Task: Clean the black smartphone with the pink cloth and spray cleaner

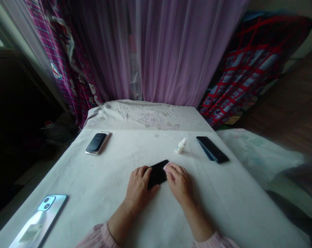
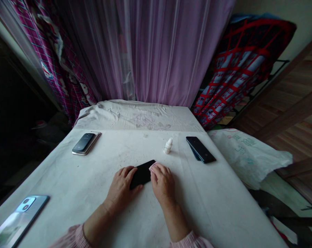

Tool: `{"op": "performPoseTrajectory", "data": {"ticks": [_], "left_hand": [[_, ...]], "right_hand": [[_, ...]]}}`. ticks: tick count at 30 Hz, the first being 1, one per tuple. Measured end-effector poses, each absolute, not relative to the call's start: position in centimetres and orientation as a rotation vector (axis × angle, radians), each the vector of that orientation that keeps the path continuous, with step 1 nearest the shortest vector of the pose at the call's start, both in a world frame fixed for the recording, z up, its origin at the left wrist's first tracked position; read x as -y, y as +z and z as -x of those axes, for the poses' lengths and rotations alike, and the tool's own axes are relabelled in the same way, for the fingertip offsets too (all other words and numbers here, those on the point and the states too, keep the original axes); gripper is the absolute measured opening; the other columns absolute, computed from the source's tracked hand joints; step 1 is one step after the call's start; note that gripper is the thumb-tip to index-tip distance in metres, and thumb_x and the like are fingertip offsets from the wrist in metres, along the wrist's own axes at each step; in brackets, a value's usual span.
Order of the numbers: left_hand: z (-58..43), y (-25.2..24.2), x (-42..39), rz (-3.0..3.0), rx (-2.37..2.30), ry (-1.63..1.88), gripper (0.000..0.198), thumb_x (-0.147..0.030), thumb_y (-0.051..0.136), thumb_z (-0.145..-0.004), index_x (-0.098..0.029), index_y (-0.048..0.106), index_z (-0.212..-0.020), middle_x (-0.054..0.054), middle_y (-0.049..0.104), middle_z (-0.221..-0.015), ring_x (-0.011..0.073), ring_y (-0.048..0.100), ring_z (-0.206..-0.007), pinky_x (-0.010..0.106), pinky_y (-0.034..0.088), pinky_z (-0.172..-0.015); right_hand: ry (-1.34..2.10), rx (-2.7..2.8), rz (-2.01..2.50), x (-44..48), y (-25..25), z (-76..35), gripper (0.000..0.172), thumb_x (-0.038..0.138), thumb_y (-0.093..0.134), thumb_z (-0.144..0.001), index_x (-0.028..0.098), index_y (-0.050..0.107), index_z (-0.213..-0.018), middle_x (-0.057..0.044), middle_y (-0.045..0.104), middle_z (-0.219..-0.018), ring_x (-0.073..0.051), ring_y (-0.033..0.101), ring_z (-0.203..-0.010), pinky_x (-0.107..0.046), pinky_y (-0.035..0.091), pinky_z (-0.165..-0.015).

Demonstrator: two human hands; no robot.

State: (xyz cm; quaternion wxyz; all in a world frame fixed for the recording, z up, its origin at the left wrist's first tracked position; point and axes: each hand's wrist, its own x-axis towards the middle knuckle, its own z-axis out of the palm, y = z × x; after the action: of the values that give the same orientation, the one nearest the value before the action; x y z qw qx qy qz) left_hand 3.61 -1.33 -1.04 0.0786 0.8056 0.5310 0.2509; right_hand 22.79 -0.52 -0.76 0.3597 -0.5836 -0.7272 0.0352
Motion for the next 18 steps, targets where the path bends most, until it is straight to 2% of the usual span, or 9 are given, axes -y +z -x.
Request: {"op": "performPoseTrajectory", "data": {"ticks": [4,7,13,18], "left_hand": [[-4.1,-1.0,1.4,-2.416,-1.612,0.753,0.061,-0.055,0.069,-0.079,-0.023,0.054,-0.129,0.012,0.060,-0.118,0.0317,0.057,-0.104,0.049,0.047,-0.091],[-4.0,-1.2,1.4,-2.444,-1.520,0.802,0.065,-0.060,0.068,-0.078,-0.022,0.054,-0.128,0.014,0.059,-0.121,0.0330,0.056,-0.108,0.050,0.046,-0.093],[-3.8,-1.5,1.5,-2.471,-1.394,0.840,0.052,-0.035,0.065,-0.084,-0.020,0.049,-0.131,0.015,0.054,-0.132,0.0328,0.052,-0.120,0.053,0.044,-0.100],[-3.8,-1.5,1.5,-2.452,-1.389,0.824,0.053,-0.033,0.064,-0.084,-0.022,0.048,-0.132,0.014,0.055,-0.132,0.0330,0.053,-0.119,0.055,0.044,-0.099]], "right_hand": [[0.106,1.878,1.565,-0.5,-0.7,-23.2,0.029,0.021,0.044,-0.091,0.023,0.073,-0.093,-0.007,0.072,-0.103,-0.019,0.064,-0.094,-0.031,0.049,-0.084],[0.128,1.845,1.629,-1.6,-0.3,-23.8,0.028,0.021,0.044,-0.089,0.023,0.071,-0.089,-0.006,0.073,-0.095,-0.019,0.065,-0.088,-0.029,0.048,-0.080],[0.204,1.737,1.640,-2.5,0.4,-23.6,0.021,0.027,0.050,-0.089,0.022,0.069,-0.097,-0.004,0.073,-0.091,-0.019,0.065,-0.084,-0.026,0.047,-0.073],[0.034,1.875,1.614,-2.3,-0.6,-22.8,0.026,0.023,0.048,-0.089,0.023,0.074,-0.091,-0.007,0.068,-0.094,-0.019,0.060,-0.086,-0.028,0.046,-0.076]]}}
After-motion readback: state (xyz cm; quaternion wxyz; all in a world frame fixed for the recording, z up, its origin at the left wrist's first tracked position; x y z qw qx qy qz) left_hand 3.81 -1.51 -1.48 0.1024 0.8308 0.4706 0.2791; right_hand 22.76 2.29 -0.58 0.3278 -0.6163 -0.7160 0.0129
